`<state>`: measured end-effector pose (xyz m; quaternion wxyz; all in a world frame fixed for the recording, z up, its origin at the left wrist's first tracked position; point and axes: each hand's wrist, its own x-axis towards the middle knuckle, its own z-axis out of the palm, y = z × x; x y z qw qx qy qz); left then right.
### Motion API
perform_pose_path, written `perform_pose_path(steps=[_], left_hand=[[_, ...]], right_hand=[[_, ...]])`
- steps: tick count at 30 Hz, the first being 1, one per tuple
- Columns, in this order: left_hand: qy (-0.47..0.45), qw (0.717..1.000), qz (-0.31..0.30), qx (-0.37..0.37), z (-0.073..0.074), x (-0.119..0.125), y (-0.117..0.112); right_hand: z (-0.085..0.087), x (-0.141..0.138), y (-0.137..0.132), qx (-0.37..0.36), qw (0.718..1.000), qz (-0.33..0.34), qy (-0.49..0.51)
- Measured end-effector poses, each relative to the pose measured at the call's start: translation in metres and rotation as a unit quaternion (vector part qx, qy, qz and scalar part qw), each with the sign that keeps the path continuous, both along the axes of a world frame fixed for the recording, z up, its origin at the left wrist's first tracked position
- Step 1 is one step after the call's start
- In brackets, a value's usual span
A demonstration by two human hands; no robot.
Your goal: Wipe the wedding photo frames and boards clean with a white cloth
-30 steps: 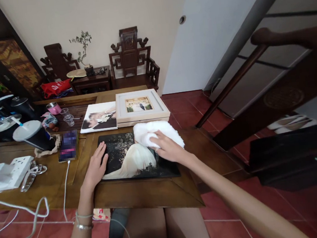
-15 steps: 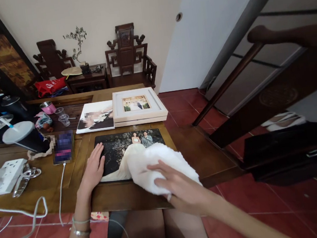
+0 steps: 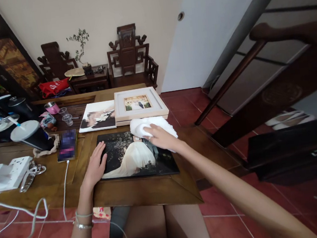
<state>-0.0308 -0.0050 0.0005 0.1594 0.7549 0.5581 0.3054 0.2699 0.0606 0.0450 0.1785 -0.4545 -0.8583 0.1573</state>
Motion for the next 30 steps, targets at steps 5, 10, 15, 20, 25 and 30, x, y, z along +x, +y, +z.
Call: perform_pose_path(steps=[5,10,15,20,25,30], left_hand=[[0.007,1.000,0.002,-0.003,0.002,0.001,0.000],[0.015,1.000,0.005,0.006,0.000,0.002,0.001],[0.021,1.000,-0.008,0.012,-0.007,-0.002,0.004],[0.011,1.000,-0.016,0.014,-0.009,-0.004,0.004],[0.005,1.000,-0.006,0.010,-0.005,-0.002,0.002],[0.004,1.000,-0.004,0.011,-0.003,0.000,0.001]], right_hand=[[-0.027,0.006,-0.078,0.027,0.997,0.065,0.014],[-0.013,0.013,-0.158,-0.009,0.991,0.129,0.027],[0.014,0.013,-0.145,-0.063,0.994,0.085,0.001],[0.014,0.003,-0.051,-0.022,1.000,0.012,-0.006],[0.004,-0.016,-0.006,-0.013,1.000,0.013,-0.011],[-0.021,-0.024,-0.067,0.033,0.998,0.056,-0.016]])
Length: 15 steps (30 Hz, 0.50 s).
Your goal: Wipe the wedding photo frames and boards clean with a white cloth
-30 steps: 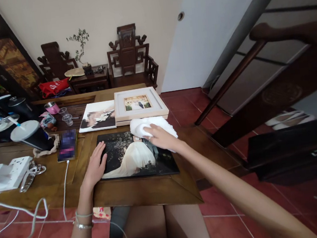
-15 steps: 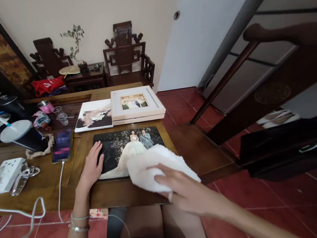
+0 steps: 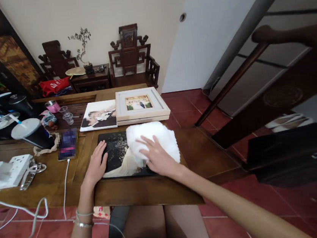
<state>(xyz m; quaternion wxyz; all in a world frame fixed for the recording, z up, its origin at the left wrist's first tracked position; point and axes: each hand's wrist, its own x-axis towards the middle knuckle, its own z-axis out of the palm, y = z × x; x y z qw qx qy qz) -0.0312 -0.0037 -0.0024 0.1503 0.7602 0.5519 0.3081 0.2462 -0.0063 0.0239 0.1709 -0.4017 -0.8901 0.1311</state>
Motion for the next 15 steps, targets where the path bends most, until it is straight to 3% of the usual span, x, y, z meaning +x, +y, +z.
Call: perform_pose_path(steps=[3,7,9,11,15], left_hand=[[0.000,1.000,0.003,-0.004,-0.001,0.000,0.000],[0.000,1.000,0.006,-0.015,-0.004,0.000,0.001],[0.000,1.000,0.003,-0.012,-0.006,0.000,0.001],[0.001,1.000,-0.001,-0.008,-0.007,-0.001,0.002],[0.000,1.000,-0.002,-0.015,-0.010,-0.003,0.003]], right_hand=[[-0.001,0.002,-0.055,-0.019,0.999,0.047,0.007],[0.028,0.006,-0.096,-0.078,0.992,0.097,0.005],[0.045,0.006,-0.089,-0.102,0.991,0.082,-0.022],[0.054,0.001,-0.066,-0.104,0.992,0.048,-0.052],[0.048,-0.018,0.003,-0.067,0.995,0.014,-0.066]])
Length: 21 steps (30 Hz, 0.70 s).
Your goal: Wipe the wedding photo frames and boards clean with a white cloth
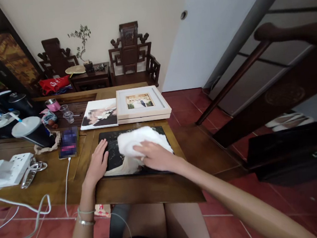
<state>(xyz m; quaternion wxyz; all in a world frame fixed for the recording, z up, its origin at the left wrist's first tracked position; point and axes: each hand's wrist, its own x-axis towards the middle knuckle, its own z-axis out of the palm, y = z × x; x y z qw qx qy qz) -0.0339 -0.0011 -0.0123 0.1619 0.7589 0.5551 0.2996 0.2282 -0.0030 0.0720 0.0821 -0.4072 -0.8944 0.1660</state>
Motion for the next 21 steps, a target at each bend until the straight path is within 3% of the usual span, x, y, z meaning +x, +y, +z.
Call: perform_pose_path(steps=[3,5,7,10,14,16,18,21], left_hand=[[-0.006,1.000,0.004,0.000,0.001,0.001,0.000],[-0.009,1.000,0.004,0.004,0.004,0.002,-0.001],[-0.008,1.000,0.005,0.004,0.006,0.003,-0.003],[-0.004,1.000,0.010,0.000,0.009,0.005,-0.004],[-0.012,1.000,0.011,-0.005,0.008,0.005,-0.004],[-0.014,1.000,0.010,-0.008,0.007,0.005,-0.004],[-0.015,1.000,0.009,-0.010,0.006,0.005,-0.003],[-0.015,1.000,0.004,-0.011,0.005,0.004,-0.003]], right_hand=[[-0.015,-0.017,0.037,0.030,1.000,0.004,0.008],[-0.025,-0.025,0.041,0.050,0.999,0.004,0.006],[-0.035,-0.028,0.028,0.064,0.998,0.005,0.002],[-0.044,-0.027,-0.014,0.055,0.998,0.028,0.005],[-0.033,-0.018,-0.074,0.008,0.997,0.071,0.027],[-0.021,-0.014,-0.087,-0.009,0.994,0.097,0.044],[-0.010,-0.014,-0.081,-0.018,0.993,0.109,0.049],[-0.005,-0.023,-0.043,-0.002,0.996,0.080,0.035]])
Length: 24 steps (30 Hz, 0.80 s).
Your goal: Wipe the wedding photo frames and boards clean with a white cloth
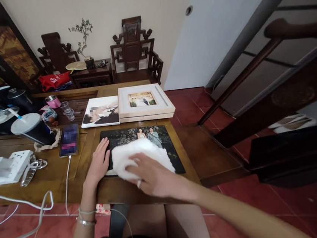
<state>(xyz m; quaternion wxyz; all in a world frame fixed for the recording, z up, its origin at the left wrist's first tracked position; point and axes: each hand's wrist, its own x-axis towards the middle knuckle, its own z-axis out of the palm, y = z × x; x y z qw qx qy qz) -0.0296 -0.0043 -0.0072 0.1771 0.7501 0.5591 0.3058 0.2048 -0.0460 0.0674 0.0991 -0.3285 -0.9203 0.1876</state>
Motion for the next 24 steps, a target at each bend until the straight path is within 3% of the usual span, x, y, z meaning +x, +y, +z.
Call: perform_pose_path(steps=[5,8,11,14,19,21,24], left_hand=[[0.001,1.000,0.003,0.000,0.002,0.000,-0.001],[-0.002,1.000,0.000,0.001,0.003,0.000,0.000],[-0.006,1.000,0.004,0.000,0.004,0.000,0.000],[-0.007,1.000,0.005,0.001,0.005,0.001,0.000],[-0.015,1.000,0.009,0.004,0.003,0.002,0.000],[-0.015,1.000,0.006,0.006,0.001,0.001,0.000],[-0.016,1.000,0.005,0.007,0.000,0.001,0.000]], right_hand=[[-0.009,-0.029,0.080,0.044,0.995,-0.087,-0.020],[-0.019,-0.040,0.096,0.049,0.994,-0.090,-0.027],[-0.031,-0.040,0.077,0.056,0.995,-0.074,-0.037],[-0.040,-0.028,0.031,0.047,0.998,-0.029,-0.023],[-0.031,0.005,-0.037,0.002,0.999,0.028,0.035],[-0.022,0.018,-0.040,-0.022,0.999,0.028,0.036],[-0.011,0.028,-0.018,-0.020,0.999,-0.024,0.026]])
